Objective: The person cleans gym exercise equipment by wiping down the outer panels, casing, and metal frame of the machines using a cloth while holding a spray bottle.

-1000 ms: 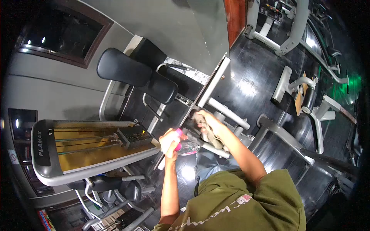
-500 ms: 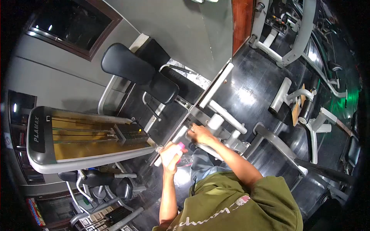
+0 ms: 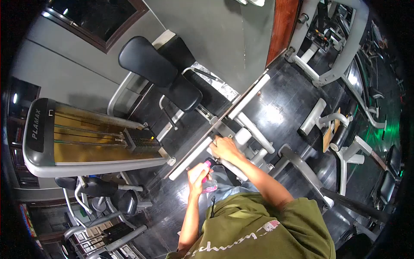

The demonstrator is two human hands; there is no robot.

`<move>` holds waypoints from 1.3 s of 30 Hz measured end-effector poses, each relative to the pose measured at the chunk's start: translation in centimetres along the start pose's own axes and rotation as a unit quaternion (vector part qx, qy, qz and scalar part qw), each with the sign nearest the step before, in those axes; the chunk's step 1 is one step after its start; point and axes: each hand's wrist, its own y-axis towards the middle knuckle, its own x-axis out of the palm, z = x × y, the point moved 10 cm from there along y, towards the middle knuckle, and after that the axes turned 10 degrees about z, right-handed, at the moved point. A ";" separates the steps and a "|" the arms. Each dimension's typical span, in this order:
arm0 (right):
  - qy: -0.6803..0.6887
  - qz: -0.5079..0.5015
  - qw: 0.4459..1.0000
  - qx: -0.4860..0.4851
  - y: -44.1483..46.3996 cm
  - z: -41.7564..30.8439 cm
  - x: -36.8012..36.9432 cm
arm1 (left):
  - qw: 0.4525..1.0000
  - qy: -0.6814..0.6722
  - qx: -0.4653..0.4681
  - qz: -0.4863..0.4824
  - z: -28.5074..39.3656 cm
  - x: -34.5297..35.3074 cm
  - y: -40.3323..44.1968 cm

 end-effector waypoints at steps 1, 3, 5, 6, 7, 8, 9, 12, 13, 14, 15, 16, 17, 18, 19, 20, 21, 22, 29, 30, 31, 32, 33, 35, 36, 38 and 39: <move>-0.001 -0.001 1.000 -0.001 -0.3 0.3 0.3 | 1.000 0.011 -0.008 0.011 -0.2 -0.1 0.1; 0.046 0.009 0.998 0.049 -1.6 0.7 -0.5 | 1.000 0.009 -0.018 0.023 -0.6 -0.2 0.2; 0.024 -0.036 0.999 0.034 -2.6 1.5 -1.5 | 0.999 0.003 -0.028 0.031 -1.1 0.1 0.3; 0.006 -0.080 0.997 0.018 -3.3 1.7 -1.7 | 0.999 0.002 -0.034 0.033 -1.5 0.2 0.5; 0.004 -0.080 0.997 0.019 -3.9 2.0 -2.6 | 0.999 0.003 -0.041 0.034 -1.8 0.2 0.6; -0.013 -0.088 0.996 0.008 -4.4 1.8 -3.4 | 0.999 0.002 -0.041 0.032 -2.0 0.4 0.7; -0.030 -0.095 0.995 -0.004 -4.8 1.9 -4.1 | 0.998 0.025 -0.043 0.032 -2.3 0.8 0.9; -0.041 -0.029 0.998 0.023 -5.8 4.4 -7.0 | 0.994 0.088 -0.044 0.037 -2.3 2.2 1.5; -0.027 0.005 0.998 0.065 -6.1 5.7 -8.4 | 0.990 0.129 -0.040 0.042 -2.1 2.8 1.7; 0.003 0.015 0.996 0.093 -6.5 5.8 -10.1 | 0.985 0.165 -0.025 0.049 -1.2 3.6 2.0; -0.001 0.014 0.996 0.092 -6.9 6.8 -10.3 | 0.985 0.161 -0.025 0.050 -1.1 4.2 2.4; 0.022 0.085 0.991 0.102 -7.5 8.2 -11.5 | 0.978 0.200 -0.021 0.049 -1.2 4.7 2.8; 0.045 0.156 0.981 0.111 -8.1 8.8 -13.1 | 0.970 0.239 -0.016 0.047 -1.3 5.1 3.1; 0.046 0.145 0.975 0.159 -8.8 9.8 -13.2 | 0.966 0.251 -0.032 0.047 -2.6 5.2 3.5; 0.043 0.145 0.976 0.158 -9.0 10.1 -13.1 | 0.967 0.248 -0.031 0.048 -3.3 5.5 3.9; 0.062 0.158 0.971 0.170 -9.4 10.5 -13.1 | 0.963 0.263 -0.018 0.054 -3.5 5.6 4.3; 0.080 0.171 0.965 0.181 -9.7 10.9 -13.2 | 0.959 0.278 -0.005 0.061 -3.6 5.7 4.6; 0.078 0.172 0.965 0.179 -9.8 11.0 -13.2 | 0.959 0.276 -0.003 0.061 -3.9 5.7 4.7; 0.018 0.248 0.969 -0.004 -6.3 5.8 -12.1 | 0.976 0.215 -0.030 0.018 -4.9 4.7 4.9; -0.009 0.227 0.974 0.008 -5.8 5.3 -10.9 | 0.990 0.133 -0.046 0.001 -5.3 4.7 4.9; -0.036 0.205 0.978 0.019 -5.3 4.9 -9.7 | 0.997 0.050 -0.061 -0.015 -5.7 4.6 4.9; -0.084 0.158 0.984 0.009 -4.9 4.5 -7.9 | 0.996 0.042 -0.076 -0.034 -6.2 4.5 4.9; -0.085 0.156 0.984 0.010 -4.9 3.5 -7.7 | 0.996 0.041 -0.077 -0.035 -6.8 4.1 5.0; -0.118 0.050 0.988 -0.084 -5.2 0.4 -5.3 | 0.996 0.008 -0.059 -0.060 -7.1 4.4 5.0; -0.154 0.057 0.980 -0.112 -4.6 0.7 -4.5 | 0.997 -0.015 -0.061 -0.049 -7.2 4.3 4.9; -0.182 0.028 0.977 -0.104 -2.6 2.1 -5.5 | 0.996 -0.024 -0.058 -0.059 -7.2 4.3 4.9; -0.210 -0.001 0.973 -0.097 -1.3 2.6 -6.1 | 0.996 -0.034 -0.054 -0.070 -7.1 4.4 4.9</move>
